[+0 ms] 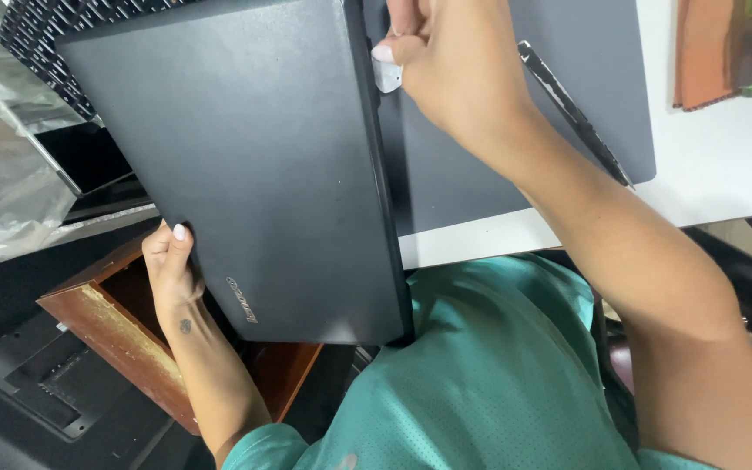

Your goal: Disassembling a laptop to remove the internal cooling fan using a prying tool and a screwdriver.

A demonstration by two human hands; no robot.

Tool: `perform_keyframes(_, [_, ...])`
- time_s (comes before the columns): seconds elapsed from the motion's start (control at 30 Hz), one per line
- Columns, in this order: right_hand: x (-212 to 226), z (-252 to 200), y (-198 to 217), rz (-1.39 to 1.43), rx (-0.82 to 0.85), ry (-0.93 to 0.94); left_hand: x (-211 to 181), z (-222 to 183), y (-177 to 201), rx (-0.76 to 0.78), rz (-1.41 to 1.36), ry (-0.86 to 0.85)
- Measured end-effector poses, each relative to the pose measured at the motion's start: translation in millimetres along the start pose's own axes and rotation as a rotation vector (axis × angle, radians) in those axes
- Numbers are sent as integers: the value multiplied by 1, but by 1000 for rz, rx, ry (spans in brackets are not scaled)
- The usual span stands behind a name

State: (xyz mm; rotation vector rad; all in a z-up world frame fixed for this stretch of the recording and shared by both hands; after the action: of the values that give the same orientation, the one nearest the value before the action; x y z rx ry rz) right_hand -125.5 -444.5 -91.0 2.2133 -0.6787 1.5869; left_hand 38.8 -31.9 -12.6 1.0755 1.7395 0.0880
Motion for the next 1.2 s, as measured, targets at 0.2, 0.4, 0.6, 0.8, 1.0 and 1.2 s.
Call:
perform_keyframes(0.2, [18, -9, -3, -51, 12, 162, 2, -2, 1, -37, 17, 27])
perform_keyframes(0.4, [33, -17, 4, -19, 22, 146, -6, -3, -2, -37, 42, 2])
perform_keyframes(0.6, [50, -20, 21, 125, 183, -194, 6, 1, 1, -40, 10, -11])
perform_keyframes(0.8, [22, -12, 18, -14, 6, 81, 11, 3, 4, -25, 9, -21])
perform_keyframes(1.0, [13, -6, 16, 151, 41, -91, -2, 1, -3, -33, 27, 6])
perform_keyframes(1.2, [5, -3, 11, 180, -34, -149, 10, 2, 3, -35, 33, -12])
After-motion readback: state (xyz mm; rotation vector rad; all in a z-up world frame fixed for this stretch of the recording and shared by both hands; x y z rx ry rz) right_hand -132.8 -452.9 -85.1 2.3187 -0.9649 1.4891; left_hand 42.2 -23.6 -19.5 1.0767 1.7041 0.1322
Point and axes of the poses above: each hand's wrist, its own z-axis towards the middle knuckle, its own y-axis out of the back of the hand, x = y × z, the point moved 5 cm from there along z, towards the middle knuckle, and after that the axes turned 8 degrees about z, right-handed, at the moved point
